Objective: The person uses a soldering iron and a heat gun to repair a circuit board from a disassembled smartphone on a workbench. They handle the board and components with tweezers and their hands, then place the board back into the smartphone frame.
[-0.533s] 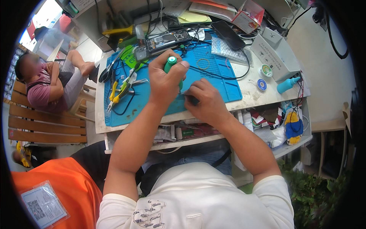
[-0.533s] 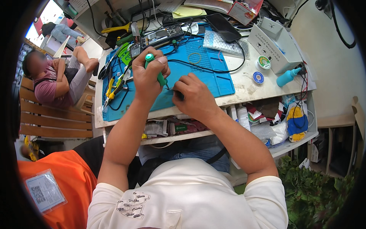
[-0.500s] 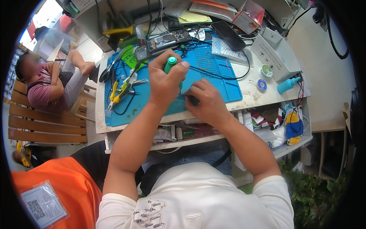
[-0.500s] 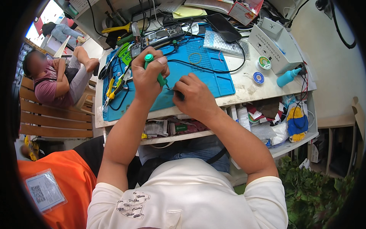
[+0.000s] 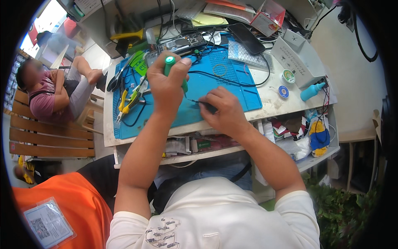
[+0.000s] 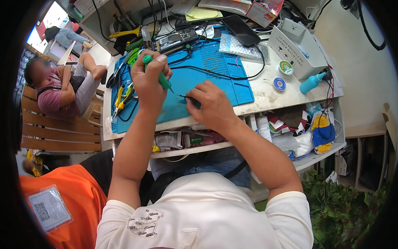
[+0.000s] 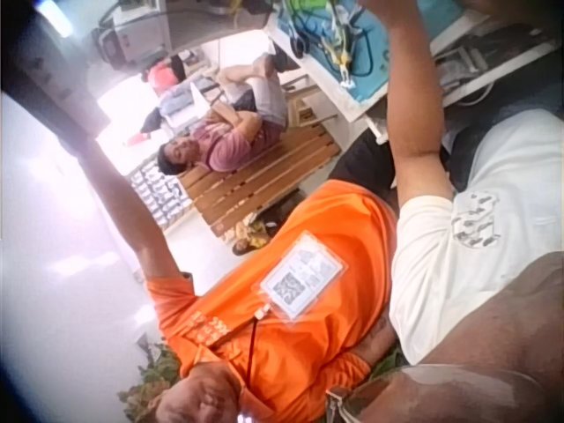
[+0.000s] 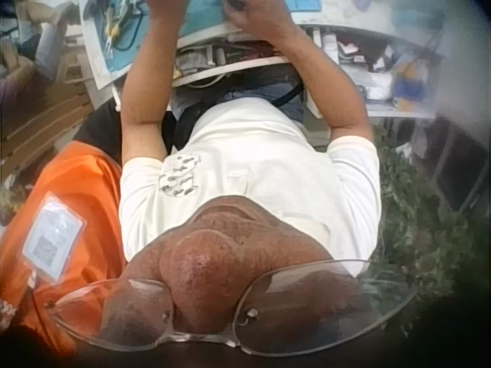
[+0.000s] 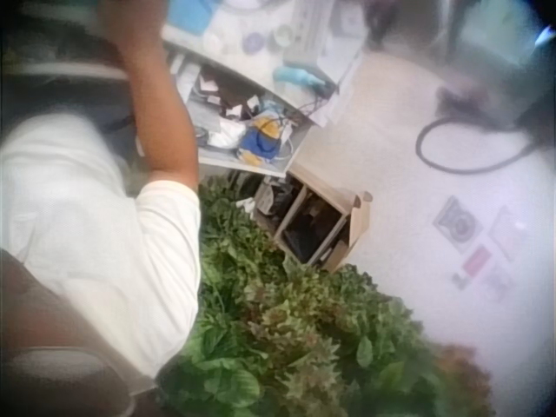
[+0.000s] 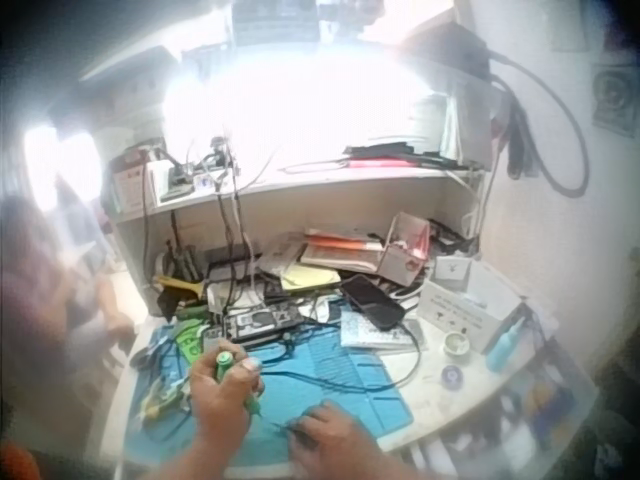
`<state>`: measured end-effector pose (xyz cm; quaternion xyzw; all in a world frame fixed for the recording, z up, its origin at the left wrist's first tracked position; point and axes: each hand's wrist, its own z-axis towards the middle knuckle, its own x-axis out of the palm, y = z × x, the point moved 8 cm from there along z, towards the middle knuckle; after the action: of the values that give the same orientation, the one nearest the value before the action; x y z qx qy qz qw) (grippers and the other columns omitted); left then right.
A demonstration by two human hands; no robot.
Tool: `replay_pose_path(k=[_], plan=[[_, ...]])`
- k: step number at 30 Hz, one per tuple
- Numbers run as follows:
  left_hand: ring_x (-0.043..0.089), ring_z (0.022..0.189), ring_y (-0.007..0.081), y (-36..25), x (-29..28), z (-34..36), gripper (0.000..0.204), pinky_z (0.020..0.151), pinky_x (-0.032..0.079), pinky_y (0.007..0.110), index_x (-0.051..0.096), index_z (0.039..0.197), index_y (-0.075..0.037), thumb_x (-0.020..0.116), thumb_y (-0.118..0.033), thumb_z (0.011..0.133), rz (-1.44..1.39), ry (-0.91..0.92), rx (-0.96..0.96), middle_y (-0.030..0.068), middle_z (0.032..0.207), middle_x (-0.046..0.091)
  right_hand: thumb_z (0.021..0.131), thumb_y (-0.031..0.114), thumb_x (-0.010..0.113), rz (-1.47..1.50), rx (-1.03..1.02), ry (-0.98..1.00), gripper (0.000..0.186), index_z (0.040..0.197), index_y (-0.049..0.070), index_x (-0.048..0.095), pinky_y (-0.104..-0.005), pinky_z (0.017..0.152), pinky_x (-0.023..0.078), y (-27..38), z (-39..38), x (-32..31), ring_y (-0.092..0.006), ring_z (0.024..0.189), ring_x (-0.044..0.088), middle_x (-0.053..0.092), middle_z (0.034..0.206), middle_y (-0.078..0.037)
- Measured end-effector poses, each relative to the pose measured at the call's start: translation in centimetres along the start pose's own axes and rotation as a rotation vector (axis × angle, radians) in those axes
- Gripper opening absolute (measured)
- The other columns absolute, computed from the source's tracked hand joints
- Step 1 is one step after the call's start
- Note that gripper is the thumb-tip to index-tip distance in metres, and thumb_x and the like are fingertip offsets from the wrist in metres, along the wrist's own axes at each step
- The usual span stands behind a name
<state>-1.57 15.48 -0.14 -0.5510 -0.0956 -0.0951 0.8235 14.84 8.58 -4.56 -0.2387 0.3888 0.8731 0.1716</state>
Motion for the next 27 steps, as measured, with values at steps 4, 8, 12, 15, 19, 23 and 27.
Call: replay_pose_path(k=[4, 8, 12, 15, 19, 23, 27], plan=[[0.062, 0.071, 0.0134, -1.1, 0.9, -0.3, 0.014, 0.062, 0.055, 0.032, 0.068, 0.102, 0.000, 0.080, -0.006, 0.097, -0.120, -0.026, 0.014, 0.0047, 0.090, 0.064, 0.090, 0.005, 0.082, 0.167, 0.237, 0.026, 0.015, 0.105, 0.003, 0.080, -0.0450, 0.079, 0.058, -1.4, 0.0, -0.2, -0.0329, 0.084, 0.068, 0.074, 0.087, -0.010], [0.072, 0.082, 0.0182, -0.4, 1.3, -0.1, 0.016, 0.069, 0.062, 0.035, 0.072, 0.109, 0.000, 0.083, -0.007, 0.101, -0.125, 0.059, 0.043, 0.0087, 0.103, 0.071, 0.091, 0.007, 0.082, 0.005, 0.094, 0.002, 0.021, 0.110, 0.001, 0.080, -0.0456, 0.084, 0.058, -0.8, 0.3, -0.2, -0.0342, 0.092, 0.068, 0.072, 0.095, -0.013], [0.073, 0.083, 0.0201, 0.9, 1.4, 0.1, 0.016, 0.070, 0.062, 0.036, 0.073, 0.111, -0.002, 0.083, -0.013, 0.105, -0.099, 0.083, -0.001, 0.0105, 0.100, 0.073, 0.092, 0.009, 0.082, -0.065, 0.087, -0.016, 0.021, 0.110, -0.002, 0.079, -0.0464, 0.090, 0.057, 0.4, 0.4, -0.3, -0.0365, 0.103, 0.066, 0.068, 0.103, -0.016], [0.072, 0.082, 0.0212, 1.6, 1.2, 0.4, 0.016, 0.067, 0.060, 0.036, 0.074, 0.108, -0.003, 0.081, -0.017, 0.107, -0.202, 0.118, -0.019, 0.0104, 0.097, 0.073, 0.094, 0.009, 0.082, -0.078, 0.066, 0.025, 0.019, 0.108, -0.003, 0.078, -0.0468, 0.091, 0.056, 0.0, 0.3, 0.0, -0.0371, 0.104, 0.065, 0.067, 0.104, -0.017], [0.067, 0.072, 0.0192, 1.4, 2.1, 0.9, 0.017, 0.061, 0.054, 0.037, 0.073, 0.099, -0.004, 0.076, -0.018, 0.109, -0.158, 0.081, 0.010, 0.0077, 0.086, 0.069, 0.095, 0.009, 0.082, -0.103, 0.029, 0.046, 0.018, 0.106, -0.003, 0.077, -0.0470, 0.092, 0.056, -0.3, 0.2, 0.5, -0.0370, 0.102, 0.064, 0.067, 0.103, -0.017], [0.053, 0.058, 0.0150, 3.0, 1.8, 0.9, 0.020, 0.055, 0.046, 0.035, 0.067, 0.089, -0.007, 0.075, -0.013, 0.105, -0.187, 0.028, -0.098, 0.0022, 0.070, 0.055, 0.095, 0.008, 0.082, -0.094, 0.023, 0.033, 0.015, 0.102, -0.004, 0.076, -0.0470, 0.091, 0.055, -0.2, 0.2, 0.6, -0.0370, 0.101, 0.064, 0.067, 0.102, -0.016], [0.046, 0.055, 0.0142, 3.6, 0.9, 1.2, 0.023, 0.054, 0.043, 0.035, 0.062, 0.084, -0.008, 0.076, -0.012, 0.102, -0.238, -0.034, -0.121, 0.0002, 0.066, 0.046, 0.095, 0.009, 0.082, -0.092, 0.026, 0.041, 0.016, 0.101, -0.004, 0.076, -0.0470, 0.090, 0.056, -0.2, 0.2, 0.7, -0.0368, 0.100, 0.064, 0.067, 0.101, -0.016]])
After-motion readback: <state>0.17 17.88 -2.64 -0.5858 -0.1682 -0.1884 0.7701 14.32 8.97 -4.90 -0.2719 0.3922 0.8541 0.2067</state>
